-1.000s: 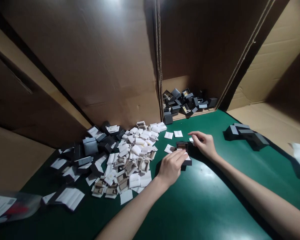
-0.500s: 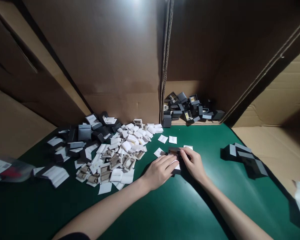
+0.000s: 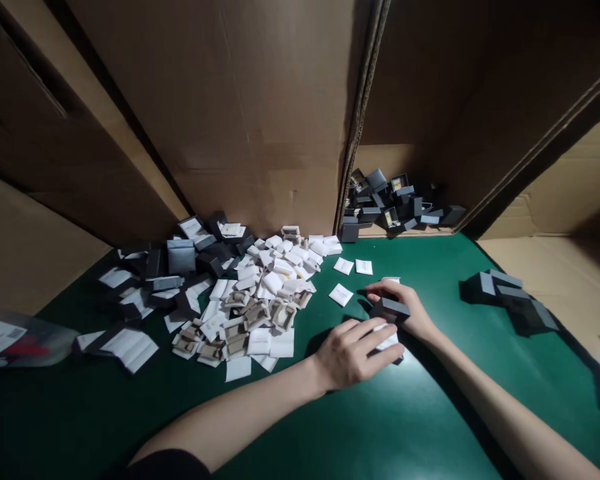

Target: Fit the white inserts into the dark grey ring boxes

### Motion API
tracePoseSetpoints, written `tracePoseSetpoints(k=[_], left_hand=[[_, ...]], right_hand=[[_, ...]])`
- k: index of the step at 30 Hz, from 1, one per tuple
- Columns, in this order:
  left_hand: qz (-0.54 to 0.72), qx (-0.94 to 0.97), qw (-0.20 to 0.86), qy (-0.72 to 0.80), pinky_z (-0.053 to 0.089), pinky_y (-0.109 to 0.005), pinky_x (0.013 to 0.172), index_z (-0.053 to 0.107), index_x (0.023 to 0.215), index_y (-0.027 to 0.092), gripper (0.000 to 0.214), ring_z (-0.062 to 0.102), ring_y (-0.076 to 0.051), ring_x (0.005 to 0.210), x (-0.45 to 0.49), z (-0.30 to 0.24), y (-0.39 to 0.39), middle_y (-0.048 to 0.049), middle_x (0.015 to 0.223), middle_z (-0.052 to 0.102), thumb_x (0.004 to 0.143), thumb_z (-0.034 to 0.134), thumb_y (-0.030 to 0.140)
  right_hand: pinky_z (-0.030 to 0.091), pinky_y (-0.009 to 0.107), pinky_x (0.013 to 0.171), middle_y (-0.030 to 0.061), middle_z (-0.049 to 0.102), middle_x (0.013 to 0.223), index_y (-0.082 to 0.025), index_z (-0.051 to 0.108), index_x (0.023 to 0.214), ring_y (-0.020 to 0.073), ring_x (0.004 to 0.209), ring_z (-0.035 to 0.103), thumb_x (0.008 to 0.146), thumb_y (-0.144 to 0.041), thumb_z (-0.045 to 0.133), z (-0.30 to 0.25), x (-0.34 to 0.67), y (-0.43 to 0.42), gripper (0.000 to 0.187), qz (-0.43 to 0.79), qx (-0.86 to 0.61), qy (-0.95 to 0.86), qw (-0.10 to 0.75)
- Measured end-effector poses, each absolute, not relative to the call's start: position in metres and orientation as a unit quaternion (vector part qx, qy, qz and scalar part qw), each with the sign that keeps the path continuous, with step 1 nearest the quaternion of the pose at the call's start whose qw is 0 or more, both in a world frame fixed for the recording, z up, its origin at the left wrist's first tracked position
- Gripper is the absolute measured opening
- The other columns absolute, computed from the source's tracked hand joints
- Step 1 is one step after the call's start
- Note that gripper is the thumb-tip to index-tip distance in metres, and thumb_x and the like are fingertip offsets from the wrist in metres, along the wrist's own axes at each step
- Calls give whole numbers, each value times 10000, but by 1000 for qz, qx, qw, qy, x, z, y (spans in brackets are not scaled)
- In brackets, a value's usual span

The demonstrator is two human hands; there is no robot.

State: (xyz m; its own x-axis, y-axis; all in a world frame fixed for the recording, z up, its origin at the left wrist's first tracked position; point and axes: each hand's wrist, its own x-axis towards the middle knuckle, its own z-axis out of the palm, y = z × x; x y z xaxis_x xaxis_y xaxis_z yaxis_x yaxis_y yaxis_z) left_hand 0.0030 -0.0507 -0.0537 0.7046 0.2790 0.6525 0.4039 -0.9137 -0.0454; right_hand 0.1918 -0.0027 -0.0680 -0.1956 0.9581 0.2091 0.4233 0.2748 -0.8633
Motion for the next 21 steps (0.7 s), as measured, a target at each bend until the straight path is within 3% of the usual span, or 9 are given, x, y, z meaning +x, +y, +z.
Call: tracePoseSetpoints(k=[5, 9, 14, 21], left_hand=[[-350, -903, 103, -227, 528, -279, 737, 650, 1069, 219, 216, 597, -209, 1129, 0, -55, -47, -65, 1183, 655, 900, 521, 179], [-327, -911, 90, -235, 533, -278, 755, 647, 1069, 212, 233, 591, -206, 1141, 0, -57, -45, -71, 1184, 653, 907, 489, 155], [-312, -917, 70, -238, 536, -309, 794, 632, 1097, 202, 284, 588, -213, 1141, 0, -56, -44, -78, 1189, 648, 905, 447, 103], [-293, -923, 26, -247, 544, -338, 844, 608, 1147, 211, 367, 552, -214, 1188, -2, -59, -40, -92, 1220, 621, 884, 400, 62]], right_hand=[[476, 313, 726, 43, 679, 876, -196, 687, 990, 183, 791, 619, 771, -354, 667, -66, 190, 21, 270, 351, -469, -712, 386], [472, 292, 664, 39, 675, 810, -169, 681, 908, 147, 685, 595, 793, -392, 619, -71, 196, 48, 258, 344, -504, -599, 518], [478, 283, 678, 16, 645, 776, -182, 678, 833, 132, 681, 579, 764, -293, 602, -74, 208, 54, 151, 216, -520, -494, 662], [497, 238, 541, 13, 596, 688, -177, 628, 812, 109, 595, 563, 646, -202, 600, -68, 228, 54, 170, 559, -356, -267, 700]])
